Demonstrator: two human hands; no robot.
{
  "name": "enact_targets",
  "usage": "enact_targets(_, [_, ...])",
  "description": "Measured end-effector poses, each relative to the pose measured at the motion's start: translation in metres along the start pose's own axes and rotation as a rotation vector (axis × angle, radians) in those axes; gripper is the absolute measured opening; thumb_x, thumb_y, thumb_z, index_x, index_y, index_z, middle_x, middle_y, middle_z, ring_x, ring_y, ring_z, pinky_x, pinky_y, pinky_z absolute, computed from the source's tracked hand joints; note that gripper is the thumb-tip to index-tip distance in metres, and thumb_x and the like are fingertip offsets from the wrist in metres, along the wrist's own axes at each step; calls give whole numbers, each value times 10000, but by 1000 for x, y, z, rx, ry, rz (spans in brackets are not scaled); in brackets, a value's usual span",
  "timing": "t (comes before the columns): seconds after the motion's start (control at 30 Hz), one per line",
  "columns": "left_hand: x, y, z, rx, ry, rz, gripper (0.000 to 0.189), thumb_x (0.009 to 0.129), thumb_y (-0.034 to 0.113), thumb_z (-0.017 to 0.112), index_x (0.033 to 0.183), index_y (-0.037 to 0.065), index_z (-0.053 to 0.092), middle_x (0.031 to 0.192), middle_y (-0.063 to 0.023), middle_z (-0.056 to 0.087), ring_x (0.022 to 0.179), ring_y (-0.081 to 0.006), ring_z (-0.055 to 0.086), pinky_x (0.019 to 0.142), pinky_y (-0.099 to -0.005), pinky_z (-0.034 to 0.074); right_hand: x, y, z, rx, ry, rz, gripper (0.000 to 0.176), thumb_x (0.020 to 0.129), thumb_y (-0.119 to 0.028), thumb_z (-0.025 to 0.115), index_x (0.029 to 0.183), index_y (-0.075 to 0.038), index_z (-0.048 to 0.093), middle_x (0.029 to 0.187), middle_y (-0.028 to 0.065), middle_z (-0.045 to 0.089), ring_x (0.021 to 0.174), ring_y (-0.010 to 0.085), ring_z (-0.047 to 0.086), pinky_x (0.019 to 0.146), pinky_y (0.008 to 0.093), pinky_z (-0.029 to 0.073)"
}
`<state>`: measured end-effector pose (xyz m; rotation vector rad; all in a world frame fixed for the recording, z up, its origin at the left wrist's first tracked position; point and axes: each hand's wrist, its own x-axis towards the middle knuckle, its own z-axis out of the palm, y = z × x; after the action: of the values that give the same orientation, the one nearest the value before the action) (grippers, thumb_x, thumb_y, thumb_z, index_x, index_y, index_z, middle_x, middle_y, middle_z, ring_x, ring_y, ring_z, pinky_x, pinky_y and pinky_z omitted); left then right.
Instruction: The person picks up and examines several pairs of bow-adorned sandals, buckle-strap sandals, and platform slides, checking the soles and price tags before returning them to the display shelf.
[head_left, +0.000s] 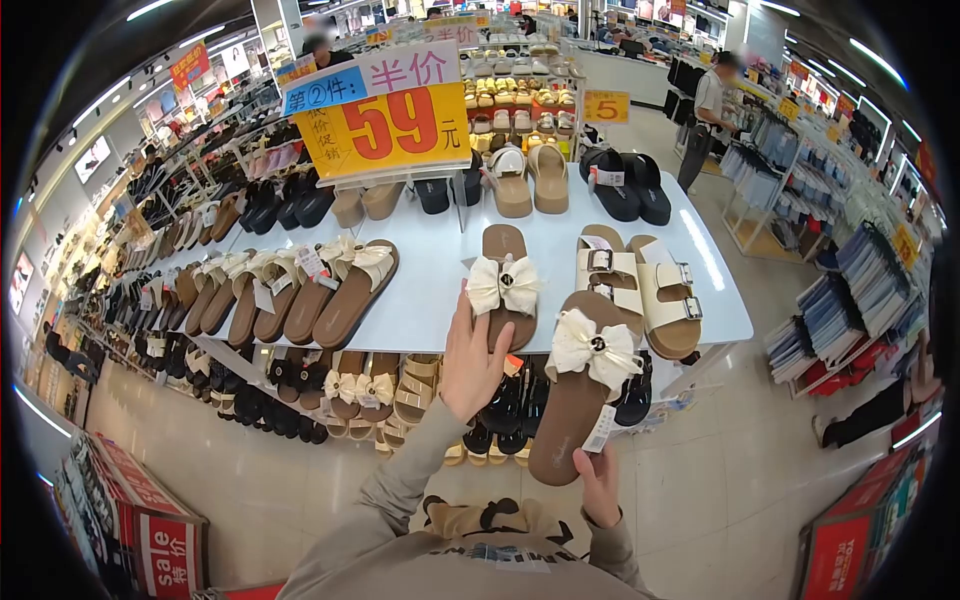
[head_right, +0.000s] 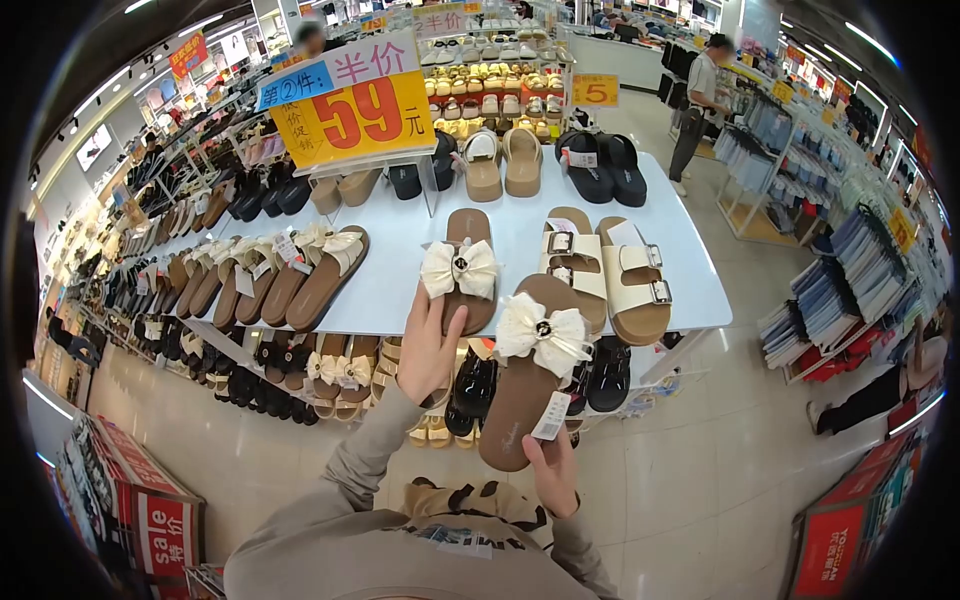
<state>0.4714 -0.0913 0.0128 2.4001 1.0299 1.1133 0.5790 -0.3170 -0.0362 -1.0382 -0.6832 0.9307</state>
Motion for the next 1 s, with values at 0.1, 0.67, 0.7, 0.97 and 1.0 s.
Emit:
enact_targets(0.1, [-7, 12, -23, -246, 77, -88, 488, 947, 220, 525, 1344, -44, 422, 1505, -225, 198, 1348, -406, 299, 1081, -420, 310, -1, 7, 5, -8, -70, -4, 490, 940, -37, 534, 1385, 10, 335, 1302, 64, 474, 1187, 142, 457, 1004, 294, 358])
enact_targets(0.67, [-122, -16, -118, -454, 397, -371, 312, 871, 42, 586, 1154, -88, 574, 1348, -176, 453, 1233, -271, 450, 1030, -350, 322, 71, 9, 78, 249, -149, 288, 518, 939, -94, 553, 1373, -28, 278, 1253, 125, 540, 1097, 204, 568, 868, 345, 523])
enact_targets(0.7, [-128, -21, -119, -481, 422, -401, 311, 871, 46, 588, 1150, -91, 573, 1344, -172, 457, 1223, -267, 455, 1026, -349, 323, 69, 11, 79, 236, -98, 254, 518, 934, -86, 558, 1366, -18, 281, 1253, 128, 541, 1098, 202, 568, 871, 340, 518])
enact_targets(0.97, [-149, -36, -132, -613, 482, -449, 275, 874, 58, 573, 1100, -99, 580, 1268, -168, 521, 1182, -240, 479, 1009, -329, 325, 87, 12, 92, 327, 78, 189, 247, 988, -268, 487, 1056, -30, 486, 1037, 70, 583, 920, 164, 592, 861, 337, 493])
enact_targets(1.0, [-153, -40, -131, -608, 486, -454, 275, 874, 58, 573, 1100, -99, 580, 1268, -168, 521, 1182, -240, 479, 1009, -329, 325, 85, 9, 96, 292, 54, 266, 279, 1004, -319, 446, 986, -49, 512, 990, 40, 587, 881, 156, 591, 846, 336, 491])
